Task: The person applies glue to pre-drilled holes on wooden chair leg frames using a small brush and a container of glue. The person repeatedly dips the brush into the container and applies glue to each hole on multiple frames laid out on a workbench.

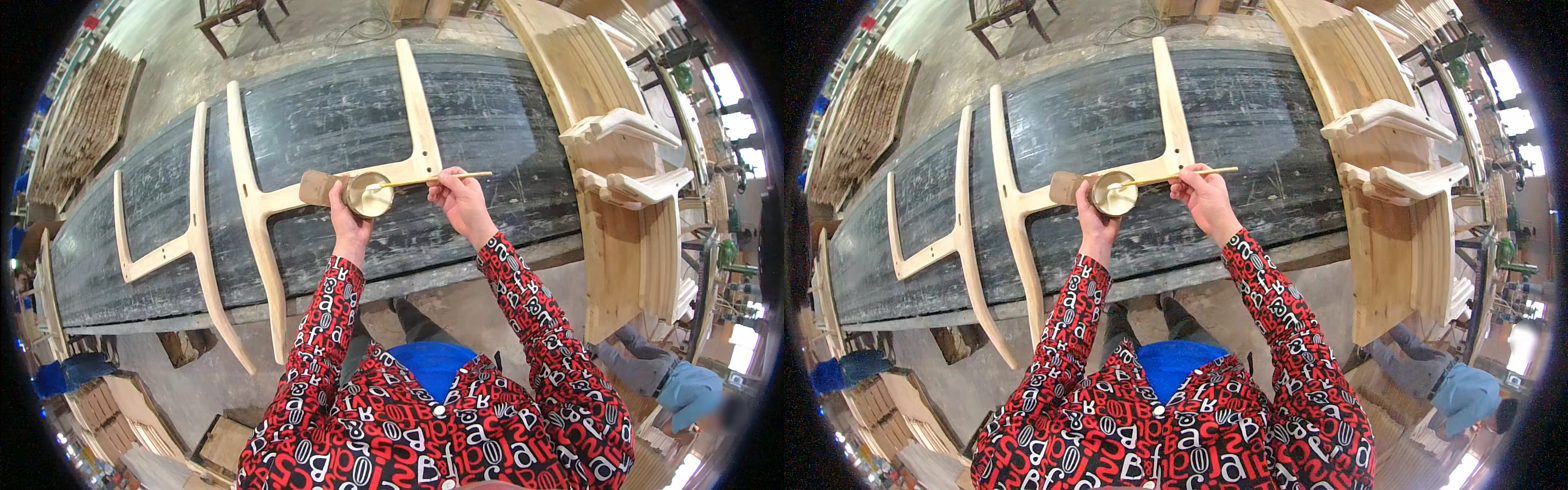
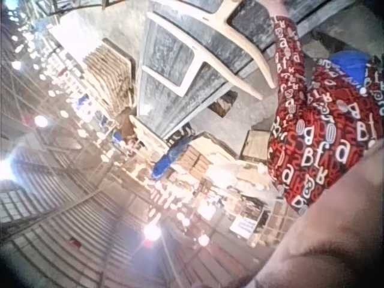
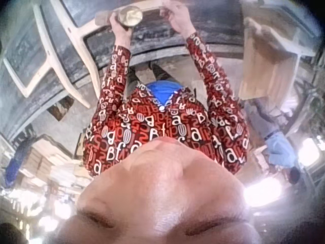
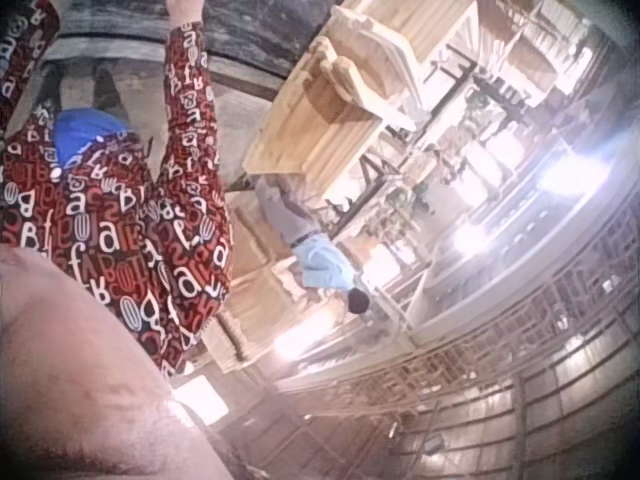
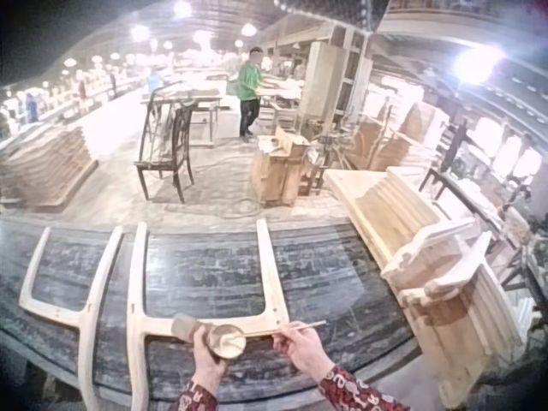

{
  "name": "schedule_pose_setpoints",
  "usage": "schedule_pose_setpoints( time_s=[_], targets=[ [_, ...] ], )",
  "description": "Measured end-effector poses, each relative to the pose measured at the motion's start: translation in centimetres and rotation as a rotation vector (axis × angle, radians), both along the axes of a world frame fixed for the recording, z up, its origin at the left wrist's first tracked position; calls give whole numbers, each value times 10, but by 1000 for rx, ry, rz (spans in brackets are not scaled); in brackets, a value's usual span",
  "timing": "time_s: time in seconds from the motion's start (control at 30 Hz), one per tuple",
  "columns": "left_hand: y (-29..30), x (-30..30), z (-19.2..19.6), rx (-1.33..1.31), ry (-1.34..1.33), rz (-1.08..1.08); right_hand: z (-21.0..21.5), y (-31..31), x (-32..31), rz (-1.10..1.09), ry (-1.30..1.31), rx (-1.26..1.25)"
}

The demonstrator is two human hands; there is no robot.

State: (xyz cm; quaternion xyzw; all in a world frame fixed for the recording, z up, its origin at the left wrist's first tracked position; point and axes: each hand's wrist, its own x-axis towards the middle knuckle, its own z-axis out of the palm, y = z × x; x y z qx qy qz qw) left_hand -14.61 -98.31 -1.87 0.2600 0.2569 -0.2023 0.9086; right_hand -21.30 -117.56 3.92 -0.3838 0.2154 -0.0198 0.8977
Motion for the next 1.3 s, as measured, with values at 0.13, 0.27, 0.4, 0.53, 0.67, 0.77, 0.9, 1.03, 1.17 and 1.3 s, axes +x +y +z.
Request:
schedule_pose_setpoints(
  time_s=[0.13,0.27,0.4,0.53,0.67,0.77,0.9,1.03,1.17,1.3],
  targets=[
    [-24,2,2,-19,6,-2,-1,-14,-8,-131,80,17],
    [-56,3,-1,-49,5,-39,-23,-33,-13,-228,274,50],
    [-70,8,-12,-39,-9,-35,-21,-44,-6,-183,199,6],
    [-61,9,-22,29,19,-1,-1,-68,12,-171,-30,-384],
    [-52,-5,-16,13,20,3,3,-84,22,-34,-48,-1093],
    [-40,-17,-16,47,58,31,1,-79,31,127,-130,-1348],
    [-29,-33,-18,92,86,26,-4,-75,37,236,-159,-1384],
    [-19,-41,-22,58,82,38,-9,-69,43,279,-255,-1433],
    [-8,-44,-26,77,58,75,-4,-67,52,296,-249,-1437],
    [-2,-46,-21,79,50,88,3,-73,62,272,-224,-1444]
  ],
)
